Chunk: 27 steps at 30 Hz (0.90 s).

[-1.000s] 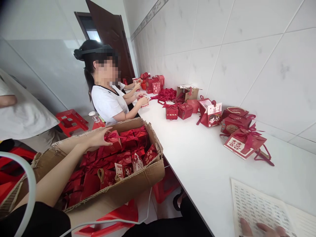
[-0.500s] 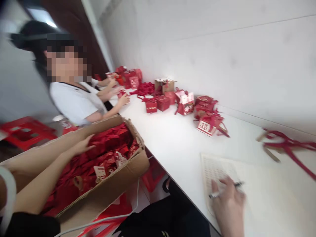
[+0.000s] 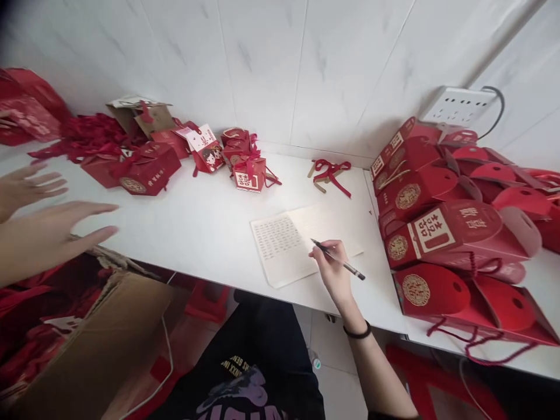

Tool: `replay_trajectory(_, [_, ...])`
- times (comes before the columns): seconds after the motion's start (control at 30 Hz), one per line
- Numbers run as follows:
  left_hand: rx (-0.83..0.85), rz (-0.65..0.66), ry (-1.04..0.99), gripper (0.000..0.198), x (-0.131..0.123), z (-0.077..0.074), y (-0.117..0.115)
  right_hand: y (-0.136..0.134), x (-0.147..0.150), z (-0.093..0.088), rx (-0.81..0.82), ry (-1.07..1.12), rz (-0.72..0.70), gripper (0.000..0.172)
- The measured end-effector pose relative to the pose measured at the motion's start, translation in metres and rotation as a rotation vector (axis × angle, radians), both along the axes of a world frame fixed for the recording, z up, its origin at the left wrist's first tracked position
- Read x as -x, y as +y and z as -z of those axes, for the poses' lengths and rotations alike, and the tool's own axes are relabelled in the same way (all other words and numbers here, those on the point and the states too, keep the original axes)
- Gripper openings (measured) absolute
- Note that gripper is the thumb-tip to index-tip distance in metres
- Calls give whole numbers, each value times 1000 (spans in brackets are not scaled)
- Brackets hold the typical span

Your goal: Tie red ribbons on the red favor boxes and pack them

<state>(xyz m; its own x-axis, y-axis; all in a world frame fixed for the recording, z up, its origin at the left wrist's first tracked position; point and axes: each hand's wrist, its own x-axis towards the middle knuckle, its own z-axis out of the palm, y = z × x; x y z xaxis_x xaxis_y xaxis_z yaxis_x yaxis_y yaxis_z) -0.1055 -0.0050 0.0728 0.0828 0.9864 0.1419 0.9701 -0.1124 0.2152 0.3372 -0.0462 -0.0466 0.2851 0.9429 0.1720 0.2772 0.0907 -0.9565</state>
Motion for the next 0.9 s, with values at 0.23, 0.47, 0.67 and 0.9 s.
replay_trajectory(0.23, [203, 601, 36, 32, -206, 47, 82, 39, 24, 4, 48, 49, -407, 33])
replay_trajectory(0.47, [136, 439, -381, 23, -296, 126, 119, 56, 34, 27, 94, 51, -439, 24])
replay_trajectory(0.67, [121, 418, -479, 18, -301, 148, 122, 51, 33, 29, 89, -83, -341, 24])
replay_trajectory(0.9, [44, 435, -385, 14, -305, 151, 126, 49, 34, 24, 193, -167, -311, 36])
